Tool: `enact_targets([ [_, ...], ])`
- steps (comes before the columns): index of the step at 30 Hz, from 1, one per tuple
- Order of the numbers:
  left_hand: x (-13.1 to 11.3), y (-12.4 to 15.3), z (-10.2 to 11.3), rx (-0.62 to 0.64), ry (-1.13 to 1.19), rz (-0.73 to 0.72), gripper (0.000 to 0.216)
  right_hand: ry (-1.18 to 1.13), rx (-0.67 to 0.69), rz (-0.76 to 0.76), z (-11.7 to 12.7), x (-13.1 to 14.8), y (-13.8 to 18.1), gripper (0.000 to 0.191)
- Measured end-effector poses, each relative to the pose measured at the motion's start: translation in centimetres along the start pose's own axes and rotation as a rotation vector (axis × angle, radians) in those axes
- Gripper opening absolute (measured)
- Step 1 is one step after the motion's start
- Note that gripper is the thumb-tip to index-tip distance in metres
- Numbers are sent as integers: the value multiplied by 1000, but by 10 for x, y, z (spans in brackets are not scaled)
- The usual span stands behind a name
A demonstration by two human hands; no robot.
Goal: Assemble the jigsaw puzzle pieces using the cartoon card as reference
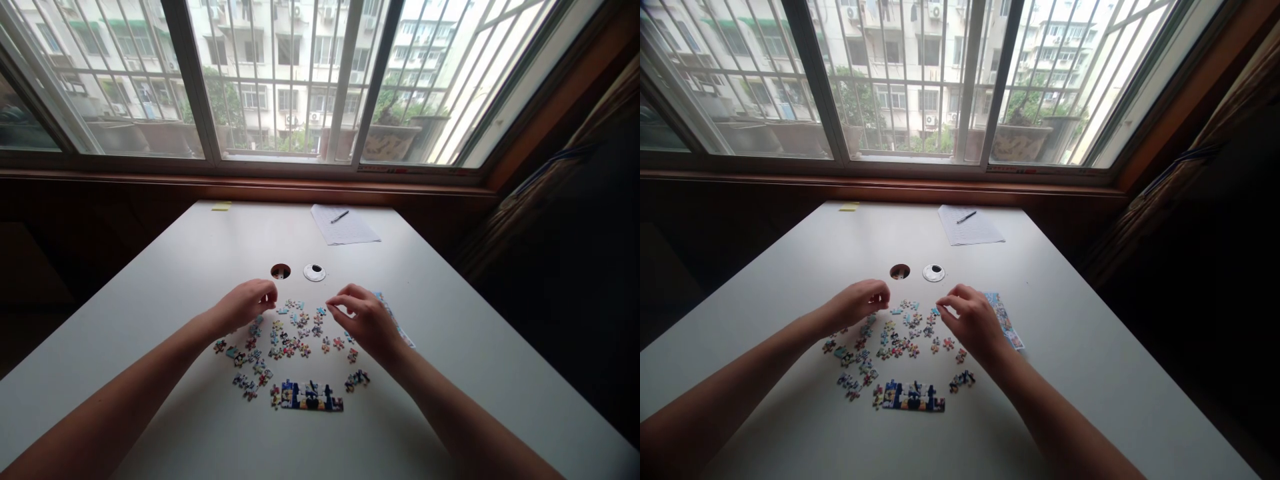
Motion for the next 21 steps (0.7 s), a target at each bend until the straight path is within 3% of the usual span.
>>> enact_targets([
  [3,-9,9,-1,-84,-47,-100,15,4,-7,-8,2,-3,-1,12],
  [6,-17,19,-3,-78,-123,-200,18,4,-8,-9,3,-5,-1,12],
  [8,-21,24,-1,-42,-128,-228,14,-5,1,-7,4,-6,-2,12],
  [11,-20,32,11,-94,-110,-208,18,-13,14,-2,7,-6,-3,12],
  [16,4,47,29,-231,-132,-124,19,11,29,-12,12,-6,-5,13],
  [21,47,58,29,-340,-152,-53,20,48,79,-27,19,-12,-7,15],
])
Point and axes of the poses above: each hand's wrist, its own y-axis away from the middle knuckle, its own z-axis out of the back of the hand, x = y × z, the point moved 2 cm from there along -y, towards the middle knuckle, and after that the axes turned 3 degrees about -x, right-handed, at the moved point
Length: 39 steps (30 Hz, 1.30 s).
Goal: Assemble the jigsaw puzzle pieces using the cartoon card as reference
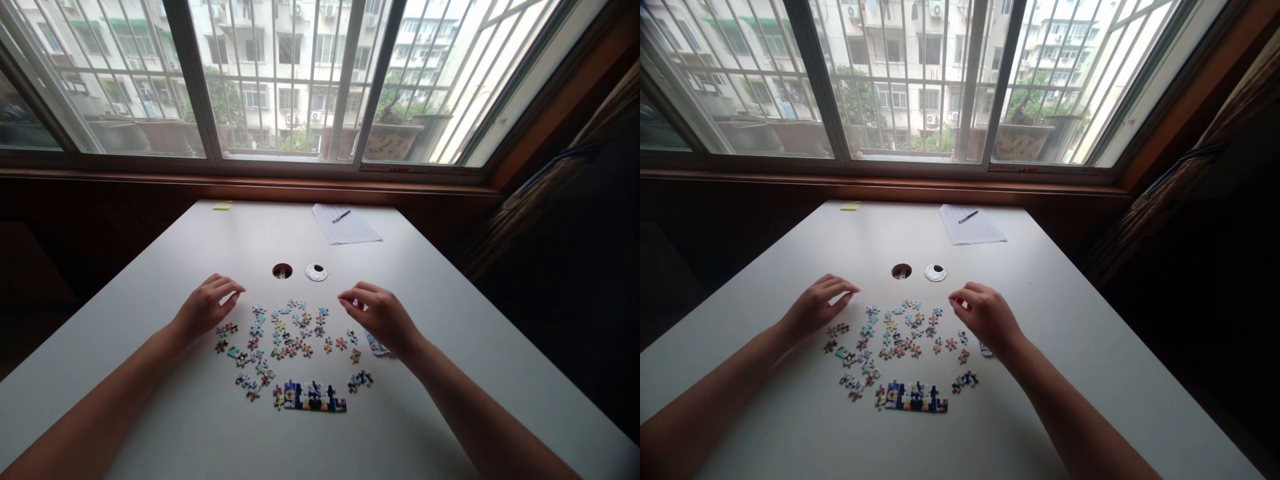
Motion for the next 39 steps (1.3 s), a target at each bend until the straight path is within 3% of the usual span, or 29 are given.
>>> enact_targets([
  [4,24,7,-5,-71,49,139,22,32,47,-24,12,-14,-1,18],
  [8,33,10,-7,-99,124,276,25,-10,145,-18,29,-30,-2,23],
  [15,35,9,-8,-36,69,287,27,13,320,-43,57,-60,0,29],
  [22,38,10,-11,-12,24,252,27,11,234,-274,80,-133,14,45],
  [25,39,11,-12,-9,30,210,27,22,75,-310,78,-167,25,45],
  [29,27,10,-12,59,90,24,28,48,-126,-360,64,-200,42,42],
  [34,8,9,-14,218,126,-106,51,91,-188,-386,47,-215,57,41],
  [39,7,7,-15,235,121,-120,45,144,-154,-354,42,-211,57,38],
])
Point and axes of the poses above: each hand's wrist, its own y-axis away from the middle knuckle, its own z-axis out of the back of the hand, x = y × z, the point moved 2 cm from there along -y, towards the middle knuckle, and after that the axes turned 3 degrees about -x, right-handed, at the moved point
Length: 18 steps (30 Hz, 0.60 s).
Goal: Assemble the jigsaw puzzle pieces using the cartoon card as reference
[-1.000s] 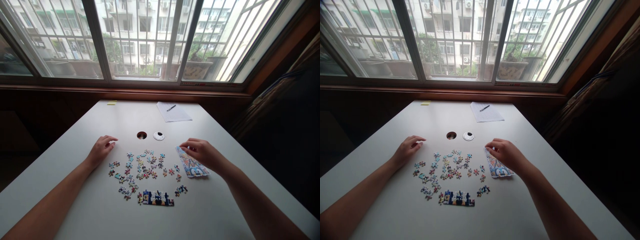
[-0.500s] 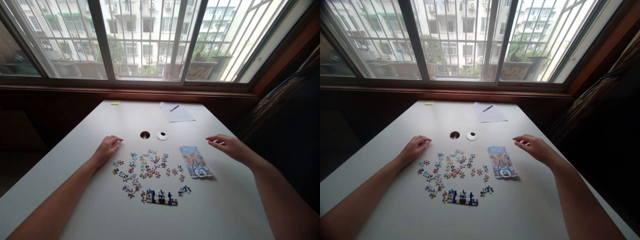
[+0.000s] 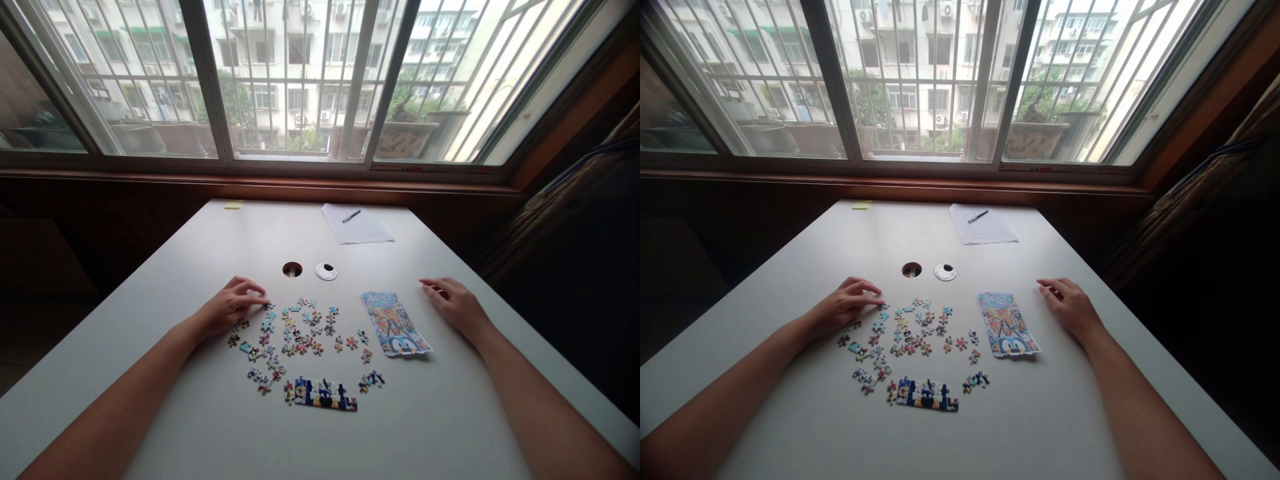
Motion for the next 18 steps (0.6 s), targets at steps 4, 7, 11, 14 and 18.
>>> enact_targets([
  [4,-2,-2,4,-41,21,-7,31,24,4,51,-1,1,0,38],
  [7,-3,-3,5,-70,48,-35,26,40,-11,77,-3,-2,0,37],
  [11,2,-2,1,-88,60,-61,28,36,-26,109,-6,-6,-1,34],
  [14,6,0,-2,-61,26,-24,38,52,-27,131,-7,-7,-1,33],
  [18,8,0,-4,-10,-10,-9,38,91,-44,154,-9,-6,-1,32],
])
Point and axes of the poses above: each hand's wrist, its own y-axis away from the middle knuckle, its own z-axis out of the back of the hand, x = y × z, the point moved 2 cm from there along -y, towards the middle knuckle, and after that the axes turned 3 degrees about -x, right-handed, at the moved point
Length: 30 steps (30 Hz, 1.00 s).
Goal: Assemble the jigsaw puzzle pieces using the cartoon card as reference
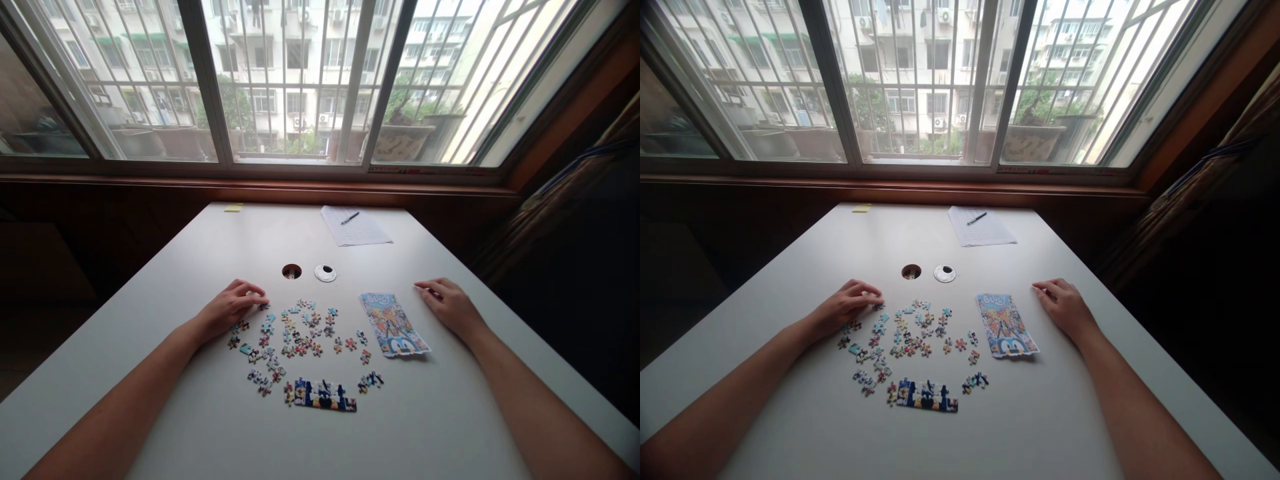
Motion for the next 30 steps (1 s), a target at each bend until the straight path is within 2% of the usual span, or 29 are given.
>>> enact_targets([
  [6,-1,-2,2,-26,20,16,29,77,-21,69,-3,-1,0,28],
  [15,3,-3,1,-45,80,11,22,177,-31,68,-6,-2,2,30],
  [30,10,-6,2,17,194,79,18,128,-19,43,-2,2,5,32],
])
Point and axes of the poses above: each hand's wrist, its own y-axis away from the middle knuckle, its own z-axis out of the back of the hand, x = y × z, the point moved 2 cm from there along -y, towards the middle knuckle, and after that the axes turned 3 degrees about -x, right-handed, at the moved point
